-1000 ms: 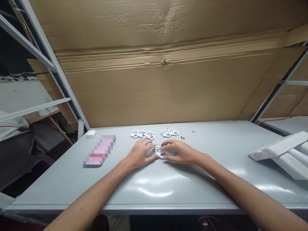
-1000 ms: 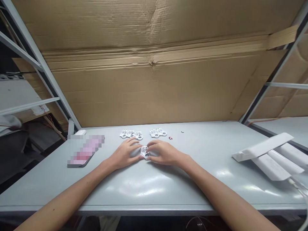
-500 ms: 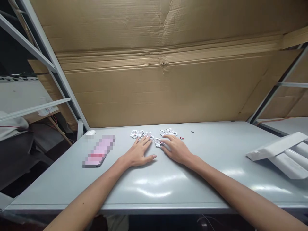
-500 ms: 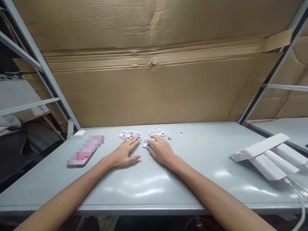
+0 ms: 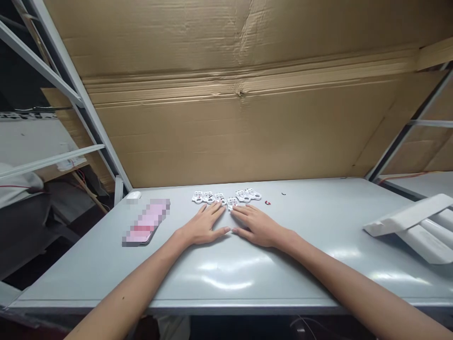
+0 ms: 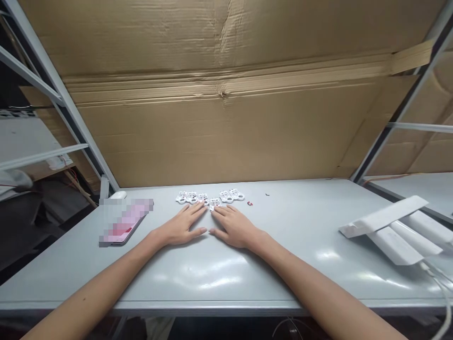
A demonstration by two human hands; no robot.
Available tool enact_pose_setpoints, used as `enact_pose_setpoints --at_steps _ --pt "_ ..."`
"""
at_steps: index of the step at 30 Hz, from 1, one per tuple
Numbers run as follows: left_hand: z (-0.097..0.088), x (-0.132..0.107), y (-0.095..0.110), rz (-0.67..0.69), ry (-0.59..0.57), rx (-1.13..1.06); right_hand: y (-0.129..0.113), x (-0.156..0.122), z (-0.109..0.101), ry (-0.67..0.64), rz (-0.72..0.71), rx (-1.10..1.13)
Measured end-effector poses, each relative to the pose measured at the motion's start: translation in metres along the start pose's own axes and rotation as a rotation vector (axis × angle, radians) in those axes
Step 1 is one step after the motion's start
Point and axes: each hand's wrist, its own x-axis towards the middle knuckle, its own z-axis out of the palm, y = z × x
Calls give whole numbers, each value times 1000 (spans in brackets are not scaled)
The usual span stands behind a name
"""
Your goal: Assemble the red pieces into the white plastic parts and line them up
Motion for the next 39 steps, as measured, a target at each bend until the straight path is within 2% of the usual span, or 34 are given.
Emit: enact_pose_setpoints --at_steps 5,11,14,17,21,24,27,31,35,39 --pt "1 0 0 -4 0 -13 9 2 3 -69 100 74" --pt "3 0 -3 25 39 -11 19 8 4 -116 129 108" --pt "2 0 -3 11 23 -11 27 9 6 -91 175 77" --pt "2 -1 -1 4 78 4 35 7 6 -37 263 15" --pt "2 -1 0 51 204 42 36 0 -2 7 195 -42" --pt "1 -1 1 125 222 11 27 -4 -11 32 121 -72" --pt "-2 -1 3 154 215 0 19 -4 -18 69 171 -146" --pt "-4 -2 5 143 198 25 24 -3 -19 137 254 -184" --pt "-3 -2 5 134 191 38 33 -4 -16 75 206 -122" --pt "-2 -2 3 129 192 41 31 -3 -18 22 276 -95"
